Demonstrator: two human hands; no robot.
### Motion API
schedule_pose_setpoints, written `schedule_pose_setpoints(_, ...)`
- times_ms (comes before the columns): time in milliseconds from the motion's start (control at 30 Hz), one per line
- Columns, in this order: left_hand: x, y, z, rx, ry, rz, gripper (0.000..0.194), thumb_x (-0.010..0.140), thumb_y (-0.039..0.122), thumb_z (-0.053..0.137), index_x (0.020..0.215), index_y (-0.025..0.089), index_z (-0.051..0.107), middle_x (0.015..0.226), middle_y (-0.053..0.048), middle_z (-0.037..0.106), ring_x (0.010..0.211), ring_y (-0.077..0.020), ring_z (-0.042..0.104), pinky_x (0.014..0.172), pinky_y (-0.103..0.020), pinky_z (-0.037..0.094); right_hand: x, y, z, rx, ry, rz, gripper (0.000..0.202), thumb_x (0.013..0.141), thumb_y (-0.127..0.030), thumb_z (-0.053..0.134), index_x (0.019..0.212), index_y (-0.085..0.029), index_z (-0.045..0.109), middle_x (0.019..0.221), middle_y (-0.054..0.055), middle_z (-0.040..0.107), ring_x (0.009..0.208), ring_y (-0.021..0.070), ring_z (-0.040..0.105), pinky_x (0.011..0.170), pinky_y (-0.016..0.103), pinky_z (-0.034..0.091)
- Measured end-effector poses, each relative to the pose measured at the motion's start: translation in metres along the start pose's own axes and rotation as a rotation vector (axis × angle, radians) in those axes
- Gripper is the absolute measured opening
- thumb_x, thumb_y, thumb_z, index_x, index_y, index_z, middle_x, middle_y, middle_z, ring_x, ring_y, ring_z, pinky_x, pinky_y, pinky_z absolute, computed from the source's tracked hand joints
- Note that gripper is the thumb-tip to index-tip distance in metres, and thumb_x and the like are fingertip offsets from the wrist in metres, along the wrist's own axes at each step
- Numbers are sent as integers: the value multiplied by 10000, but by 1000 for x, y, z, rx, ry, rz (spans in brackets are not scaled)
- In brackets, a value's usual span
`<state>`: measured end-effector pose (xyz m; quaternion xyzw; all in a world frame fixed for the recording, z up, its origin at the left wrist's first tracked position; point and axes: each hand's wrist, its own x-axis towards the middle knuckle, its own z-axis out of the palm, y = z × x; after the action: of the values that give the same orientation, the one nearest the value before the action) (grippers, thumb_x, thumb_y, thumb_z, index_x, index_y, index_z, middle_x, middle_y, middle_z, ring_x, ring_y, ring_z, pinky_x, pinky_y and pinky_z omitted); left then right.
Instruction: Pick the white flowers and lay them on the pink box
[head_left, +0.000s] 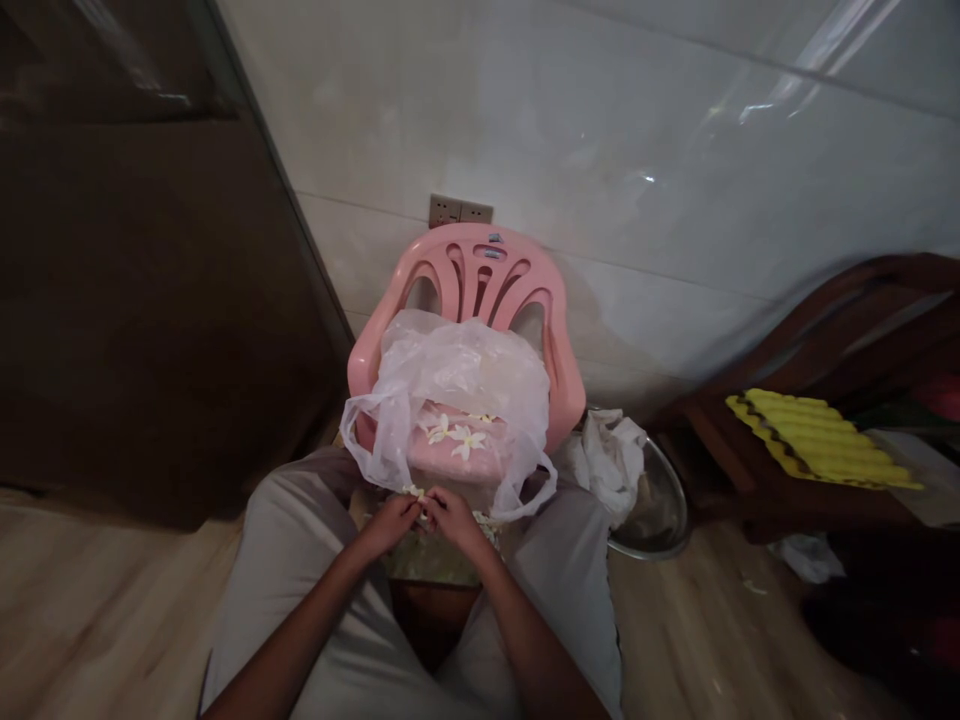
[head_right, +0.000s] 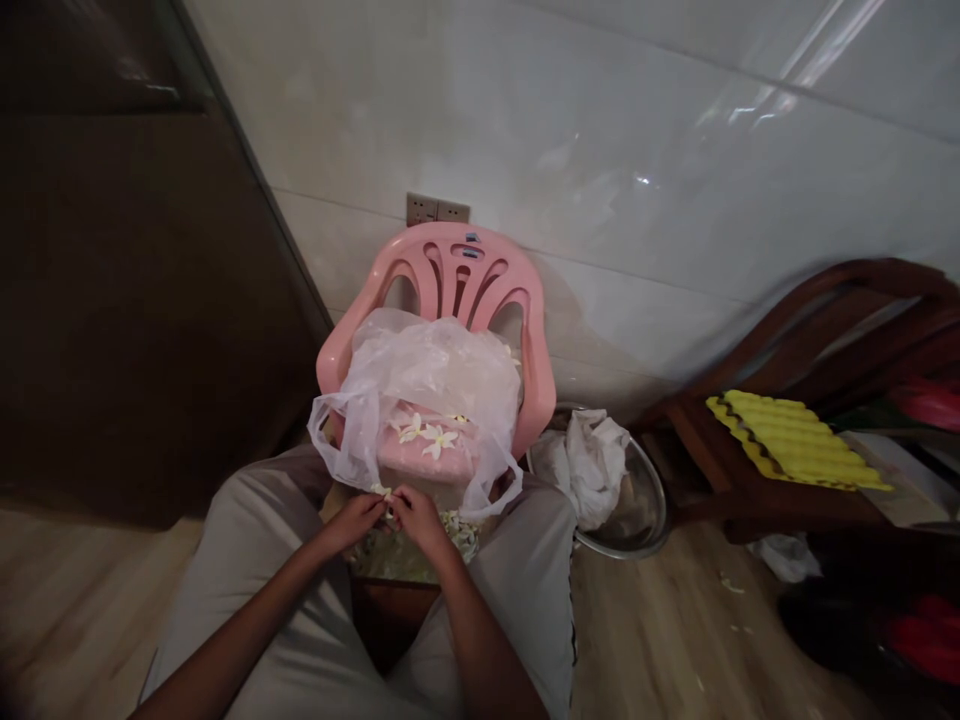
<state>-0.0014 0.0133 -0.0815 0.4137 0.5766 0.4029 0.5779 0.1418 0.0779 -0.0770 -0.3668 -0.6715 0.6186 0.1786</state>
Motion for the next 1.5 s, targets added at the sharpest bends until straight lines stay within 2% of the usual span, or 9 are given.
schedule_pose_setpoints(167, 0, 1, 0, 23, -3, -2, 401, 804, 534, 542, 711, 156, 640, 740, -50, 706, 734, -201, 678, 728, -337, 573, 0, -1, 1, 19, -16, 11, 216, 906, -328, 507, 743, -196, 557, 563, -62, 508, 499, 101, 481, 511, 205, 391)
schedule_pose_setpoints(367, 2, -9, -1, 126, 60, 1, 408, 777, 548, 521, 744, 161, 643, 790, -54, 712, 710, -212, 687, 676, -332, 567, -2, 0, 0, -149, 23, -68, 205, 897, -246, 484, 746, -190, 610, 590, -55, 541, 548, 104, 495, 558, 204, 367)
schedule_pose_setpoints(567, -1, -5, -3, 315, 81, 27, 306, 815, 427, 501, 778, 172, 666, 774, -37, 723, 675, -197, 684, 646, -286, 526, 0, 6, 2, -289, 59, -64, 134, 827, -179, 534, 733, -189, 629, 631, -42, 585, 623, 125, 508, 585, 213, 348)
schedule_pose_setpoints(733, -4, 4, -4, 491, 94, 57, 236, 804, 321, 509, 726, 168, 671, 709, -40, 720, 681, -199, 670, 642, -262, 486, -4, 7, 0, -338, 8, -69, 86, 789, -144, 544, 730, -184, 592, 675, -36, 590, 656, 126, 498, 612, 215, 331)
schedule_pose_setpoints(900, 0, -4, -3, 455, 59, 23, 267, 827, 303, 470, 814, 151, 689, 785, -51, 737, 660, -190, 684, 622, -256, 466, -7, 10, -4, -398, -4, -99, 116, 838, -184, 497, 764, -199, 585, 688, -24, 581, 657, 137, 477, 616, 225, 319)
schedule_pose_setpoints(1100, 1, -4, -4, 456, 60, 33, 257, 817, 304, 471, 758, 152, 670, 696, -50, 727, 662, -214, 693, 618, -265, 461, -8, 5, -3, -442, 24, -109, 149, 852, -193, 478, 742, -203, 579, 666, -18, 574, 640, 142, 474, 614, 231, 322)
schedule_pose_setpoints(1200, 0, 0, -5, 421, 48, 56, 251, 820, 306, 464, 739, 160, 652, 657, -31, 721, 618, -199, 684, 615, -261, 465, -8, -1, 0, -394, 53, -97, 172, 852, -208, 473, 698, -203, 550, 627, -25, 563, 614, 134, 476, 587, 225, 312)
schedule_pose_setpoints(1367, -2, 8, 0, 206, 43, 106, 229, 817, 353, 487, 678, 189, 565, 588, -5, 688, 491, -165, 626, 530, -256, 462, -4, -7, 6, -247, 214, -30, 205, 848, -246, 446, 655, -208, 506, 553, -43, 531, 557, 129, 479, 550, 223, 318)
schedule_pose_setpoints(1500, -2, 10, 5, 64, 85, 169, 223, 833, 383, 509, 787, 185, 601, 659, -12, 726, 588, -190, 682, 624, -297, 522, -2, -6, 6, -206, 371, -46, 191, 824, -293, 449, 657, -214, 497, 573, -38, 536, 579, 139, 486, 555, 233, 322)
